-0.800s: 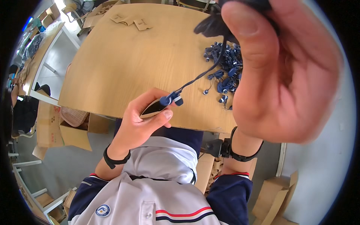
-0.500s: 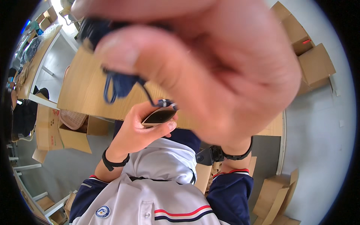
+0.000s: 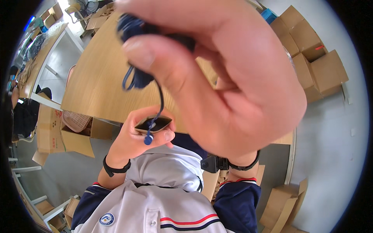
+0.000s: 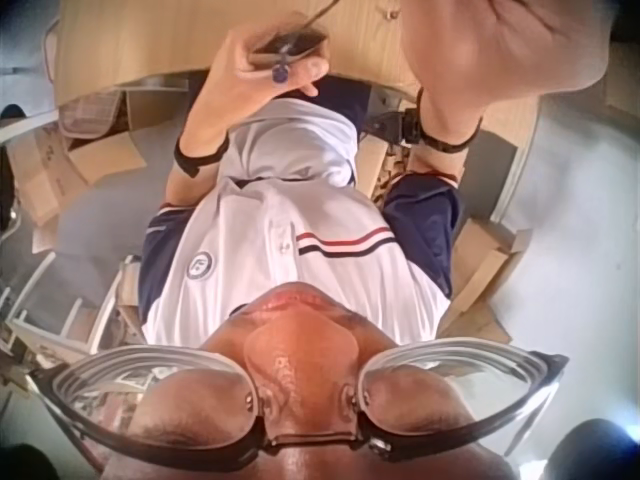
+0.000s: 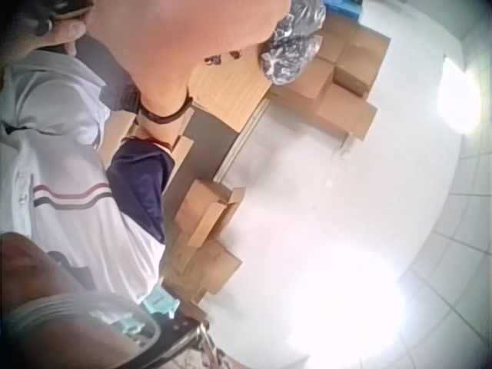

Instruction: The person is packaging blue electronic cables into small cardboard sleeves.

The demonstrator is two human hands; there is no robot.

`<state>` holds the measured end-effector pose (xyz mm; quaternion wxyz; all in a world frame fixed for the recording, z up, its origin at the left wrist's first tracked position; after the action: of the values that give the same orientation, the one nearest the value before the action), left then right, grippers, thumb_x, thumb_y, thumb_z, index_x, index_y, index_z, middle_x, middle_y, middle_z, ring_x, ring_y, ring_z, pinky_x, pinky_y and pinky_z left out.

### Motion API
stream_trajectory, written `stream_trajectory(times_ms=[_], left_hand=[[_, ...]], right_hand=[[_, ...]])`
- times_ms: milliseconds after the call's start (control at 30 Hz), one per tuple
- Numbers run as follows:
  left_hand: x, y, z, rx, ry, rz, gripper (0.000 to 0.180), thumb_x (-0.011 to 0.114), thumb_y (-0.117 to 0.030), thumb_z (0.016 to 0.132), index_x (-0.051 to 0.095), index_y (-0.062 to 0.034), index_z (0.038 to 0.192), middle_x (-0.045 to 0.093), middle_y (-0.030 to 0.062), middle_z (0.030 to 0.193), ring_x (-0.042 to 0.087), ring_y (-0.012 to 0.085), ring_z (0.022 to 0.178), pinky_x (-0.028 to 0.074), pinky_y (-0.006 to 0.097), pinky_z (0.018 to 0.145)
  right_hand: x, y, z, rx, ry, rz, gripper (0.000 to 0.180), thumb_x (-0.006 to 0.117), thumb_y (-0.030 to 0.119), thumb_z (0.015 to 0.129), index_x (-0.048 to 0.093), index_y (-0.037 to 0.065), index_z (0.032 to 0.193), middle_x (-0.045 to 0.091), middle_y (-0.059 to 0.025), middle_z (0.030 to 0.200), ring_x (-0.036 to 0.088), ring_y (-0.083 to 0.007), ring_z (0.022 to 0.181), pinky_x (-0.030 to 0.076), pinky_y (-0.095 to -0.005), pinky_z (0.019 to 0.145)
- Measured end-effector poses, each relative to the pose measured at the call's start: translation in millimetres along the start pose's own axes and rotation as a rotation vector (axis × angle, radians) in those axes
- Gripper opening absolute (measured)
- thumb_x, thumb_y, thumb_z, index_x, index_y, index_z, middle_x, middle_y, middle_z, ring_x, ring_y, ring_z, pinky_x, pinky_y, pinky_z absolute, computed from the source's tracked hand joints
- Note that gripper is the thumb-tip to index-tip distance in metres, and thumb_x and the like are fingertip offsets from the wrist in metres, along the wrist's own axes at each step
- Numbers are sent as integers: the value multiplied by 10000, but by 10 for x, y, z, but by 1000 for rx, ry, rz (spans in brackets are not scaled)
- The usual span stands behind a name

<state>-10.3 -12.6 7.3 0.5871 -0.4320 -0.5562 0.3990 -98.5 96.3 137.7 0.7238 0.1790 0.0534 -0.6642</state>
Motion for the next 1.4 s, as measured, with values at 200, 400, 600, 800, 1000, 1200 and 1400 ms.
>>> stream_trajectory(times_ms=[200,400,600,800,1000,1200,1400], left_hand=[[61,22,30,79,140,74,109,687,-1,796,638,7,893,640,48,828,611,117,750,504,258,685],[96,56,35,245,222,210,124,716,-30,782,641,-12,880,641,61,818,596,134,745,460,266,693],[108,73,14,73,217,101,145,736,-39,785,638,0,884,646,61,860,607,126,763,492,274,742],[111,78,-35,-84,122,-174,216,738,-125,842,638,-9,994,656,37,880,612,83,778,518,246,682],[109,93,-5,-30,76,-182,242,752,-115,835,625,9,999,628,21,857,613,92,766,544,252,675],[89,150,28,94,146,-181,261,730,-87,852,631,11,1072,682,48,900,656,114,794,543,256,710],[43,235,52,-29,0,-377,389,720,-81,863,580,11,1214,698,72,929,681,139,808,549,262,723]], right_hand=[[-35,-21,-12,92,-67,-67,390,622,109,933,547,-138,1225,684,-278,932,688,-262,838,557,-305,775],[-26,-37,-29,136,-130,-98,385,619,101,934,546,-140,1224,684,-278,926,688,-261,832,556,-303,772],[-80,30,-83,164,-192,-131,380,616,93,935,545,-143,1223,685,-279,921,688,-260,825,556,-300,769],[-143,88,-325,76,142,284,333,610,0,870,565,-137,1171,677,-282,908,672,-266,740,559,-331,655],[93,-43,-400,58,282,464,277,627,-105,758,653,-115,1034,681,-250,881,671,-284,714,526,-331,545],[110,99,-548,-269,122,-201,319,730,-24,726,669,-27,1039,697,-193,943,681,-302,783,554,-336,650],[64,194,-713,-206,94,-7,299,718,-44,747,653,-28,1039,688,-221,972,677,-309,789,556,-335,620]])
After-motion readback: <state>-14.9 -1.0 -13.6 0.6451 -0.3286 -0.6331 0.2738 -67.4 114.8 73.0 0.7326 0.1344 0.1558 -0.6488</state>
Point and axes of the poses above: each hand's wrist, its own z-axis towards the middle knuckle, its own x-axis out of the palm, y = z × x, the point moved 3 cm from there along z, towards the middle knuckle
